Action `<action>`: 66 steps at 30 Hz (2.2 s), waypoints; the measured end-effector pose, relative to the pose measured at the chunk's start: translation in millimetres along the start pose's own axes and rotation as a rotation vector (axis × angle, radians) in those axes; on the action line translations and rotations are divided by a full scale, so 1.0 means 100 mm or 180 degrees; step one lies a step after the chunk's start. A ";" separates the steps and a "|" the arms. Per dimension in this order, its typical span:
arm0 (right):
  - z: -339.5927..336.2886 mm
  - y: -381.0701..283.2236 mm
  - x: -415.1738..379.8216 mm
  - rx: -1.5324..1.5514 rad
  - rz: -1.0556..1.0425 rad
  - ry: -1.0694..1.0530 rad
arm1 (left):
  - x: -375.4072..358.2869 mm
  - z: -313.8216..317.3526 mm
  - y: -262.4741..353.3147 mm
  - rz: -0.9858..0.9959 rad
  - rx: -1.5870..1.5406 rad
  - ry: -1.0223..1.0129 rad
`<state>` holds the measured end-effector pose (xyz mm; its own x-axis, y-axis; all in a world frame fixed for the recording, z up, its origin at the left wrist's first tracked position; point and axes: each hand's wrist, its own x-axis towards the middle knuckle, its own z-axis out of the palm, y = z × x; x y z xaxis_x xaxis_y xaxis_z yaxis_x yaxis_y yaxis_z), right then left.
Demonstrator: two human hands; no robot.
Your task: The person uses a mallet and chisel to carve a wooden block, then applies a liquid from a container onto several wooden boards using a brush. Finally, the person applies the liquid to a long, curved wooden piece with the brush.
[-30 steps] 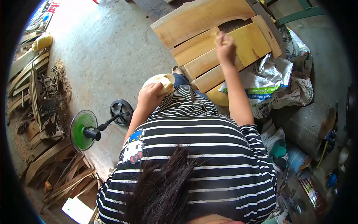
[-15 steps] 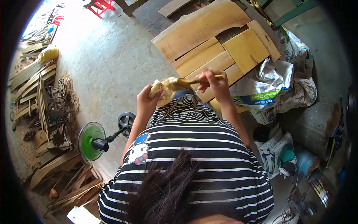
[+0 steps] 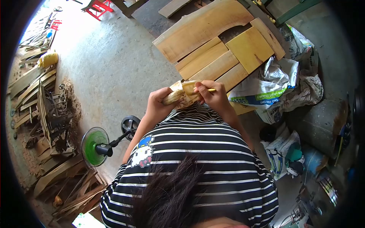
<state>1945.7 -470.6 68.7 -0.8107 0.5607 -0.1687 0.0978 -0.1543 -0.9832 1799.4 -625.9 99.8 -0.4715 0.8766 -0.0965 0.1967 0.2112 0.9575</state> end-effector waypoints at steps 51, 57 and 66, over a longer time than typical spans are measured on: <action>-0.83 0.06 2.63 -0.1776 -0.0730 0.2139 | 0.53 -0.93 -1.00 -0.0172 0.1779 0.0347; 0.19 0.42 2.28 -0.1464 0.0166 0.0948 | 0.47 -0.98 -1.02 -0.0359 0.1957 0.0464; -0.48 0.24 2.56 -0.0036 -0.0068 0.1768 | 0.42 -0.95 -1.00 -0.0354 0.1903 0.0389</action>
<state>1768.3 -291.4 -1.0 -0.3867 0.9086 -0.1575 0.0933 -0.1314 -0.9869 1677.8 -651.2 25.4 -0.6049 0.7870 -0.1214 0.5715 0.5352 0.6220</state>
